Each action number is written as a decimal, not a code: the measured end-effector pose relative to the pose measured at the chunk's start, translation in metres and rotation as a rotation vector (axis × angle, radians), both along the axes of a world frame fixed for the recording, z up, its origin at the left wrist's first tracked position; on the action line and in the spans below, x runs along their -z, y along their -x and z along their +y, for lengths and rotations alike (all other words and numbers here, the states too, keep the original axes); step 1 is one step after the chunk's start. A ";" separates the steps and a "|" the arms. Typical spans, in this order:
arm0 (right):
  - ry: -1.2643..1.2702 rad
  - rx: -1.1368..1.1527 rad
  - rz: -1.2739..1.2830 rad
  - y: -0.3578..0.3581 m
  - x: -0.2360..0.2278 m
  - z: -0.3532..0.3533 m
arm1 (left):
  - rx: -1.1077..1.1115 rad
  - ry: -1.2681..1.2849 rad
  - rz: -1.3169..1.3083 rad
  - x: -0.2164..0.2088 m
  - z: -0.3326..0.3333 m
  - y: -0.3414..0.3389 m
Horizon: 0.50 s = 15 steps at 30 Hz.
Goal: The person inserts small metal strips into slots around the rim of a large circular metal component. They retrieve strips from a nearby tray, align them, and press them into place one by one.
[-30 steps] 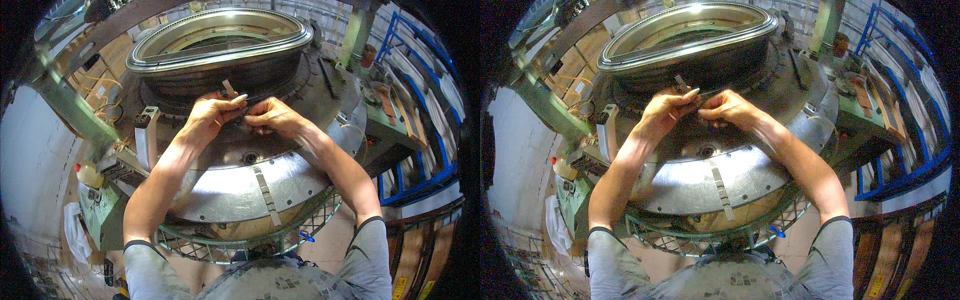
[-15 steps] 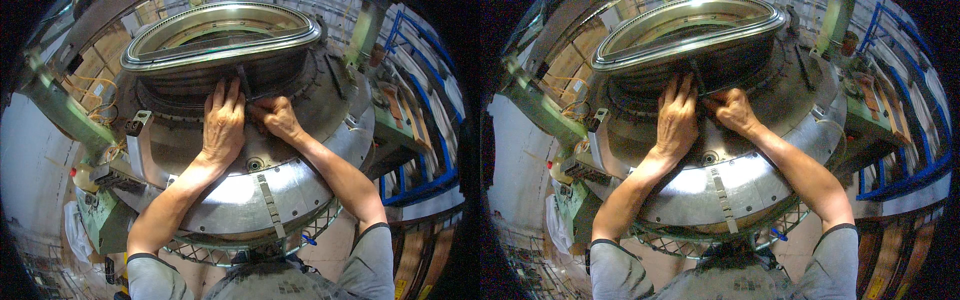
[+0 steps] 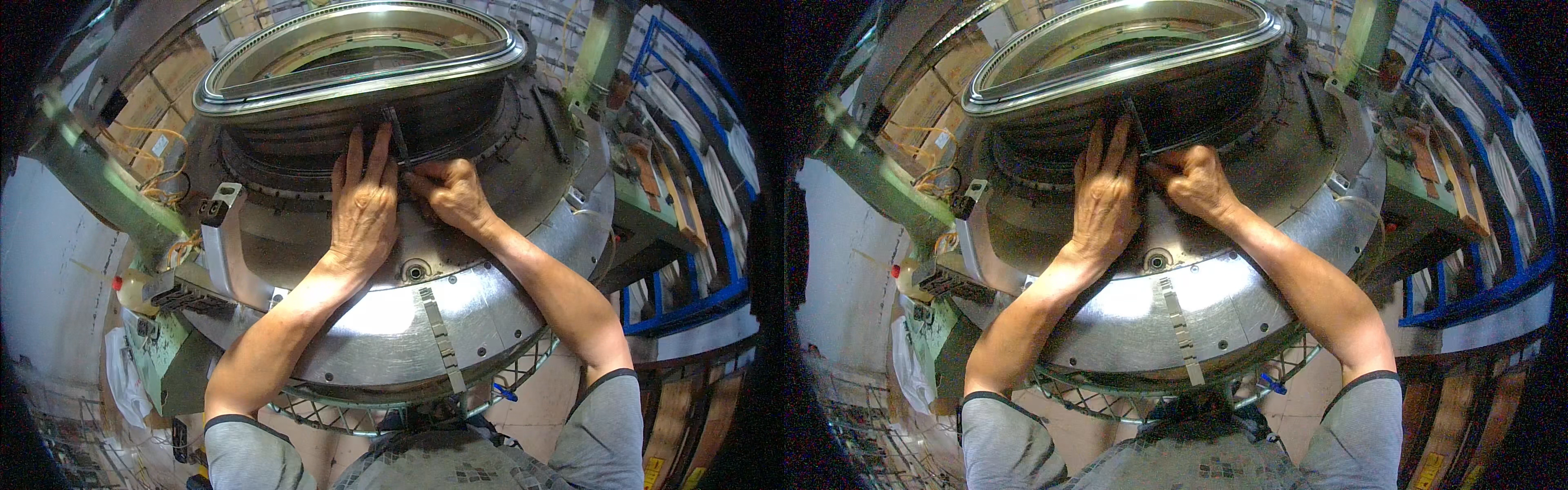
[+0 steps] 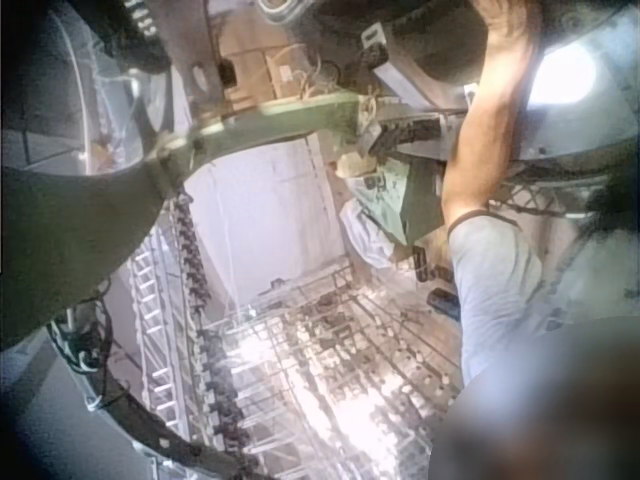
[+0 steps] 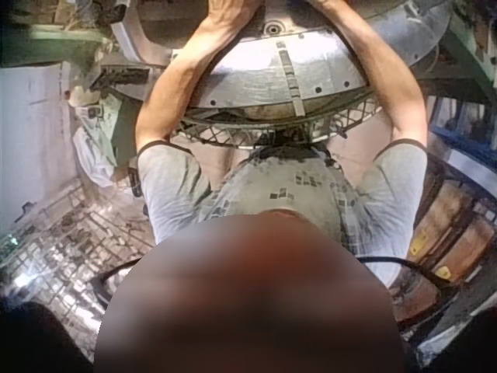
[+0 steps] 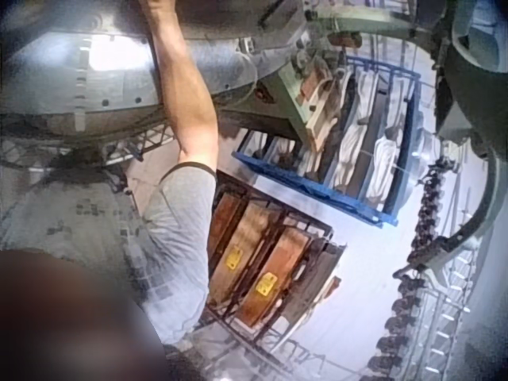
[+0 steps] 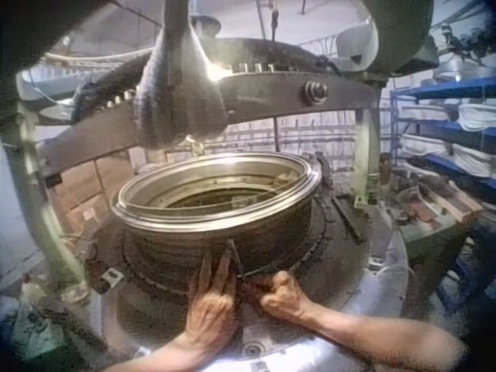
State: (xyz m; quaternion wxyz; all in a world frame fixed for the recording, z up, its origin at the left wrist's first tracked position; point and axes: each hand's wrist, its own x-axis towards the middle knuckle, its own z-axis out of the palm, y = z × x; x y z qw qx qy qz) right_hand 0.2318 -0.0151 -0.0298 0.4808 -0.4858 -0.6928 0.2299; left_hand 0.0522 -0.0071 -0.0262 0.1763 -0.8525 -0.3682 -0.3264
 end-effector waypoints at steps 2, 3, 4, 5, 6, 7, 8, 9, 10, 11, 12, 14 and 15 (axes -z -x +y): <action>0.002 0.007 -0.003 0.000 -0.001 -0.001 | 0.000 0.005 -0.002 0.000 -0.001 0.000; 0.004 0.004 0.000 0.000 -0.001 -0.002 | -0.001 0.008 -0.002 0.000 -0.001 0.000; 0.005 0.001 0.003 0.001 -0.001 -0.002 | -0.003 0.011 -0.002 0.000 -0.001 0.000; 0.006 -0.002 0.005 0.001 -0.001 -0.002 | -0.009 0.011 0.002 0.000 -0.001 0.000; 0.003 -0.002 0.006 0.001 -0.001 -0.002 | -0.015 0.011 0.006 0.000 -0.001 0.000; 0.001 -0.002 0.006 0.001 -0.001 -0.002 | -0.021 0.011 0.009 0.000 0.000 0.000; -0.003 0.000 0.002 0.001 -0.001 -0.002 | -0.038 0.018 0.024 0.001 0.000 0.000; 0.000 0.004 -0.003 0.001 -0.001 -0.002 | -0.054 0.026 0.038 0.001 0.000 0.000; 0.003 0.010 -0.013 0.001 0.000 -0.002 | -0.071 0.033 0.053 0.001 0.000 0.000; 0.012 0.026 -0.029 0.001 0.000 -0.001 | -0.076 0.033 0.056 0.001 0.000 0.000; 0.005 0.014 -0.018 0.001 0.000 -0.001 | -0.080 0.033 0.061 0.002 0.000 0.000; 0.004 0.011 -0.011 0.000 0.001 -0.001 | -0.079 0.028 0.059 0.002 0.000 0.001; 0.005 0.015 -0.014 0.000 0.001 -0.001 | -0.074 0.022 0.054 0.002 0.001 0.001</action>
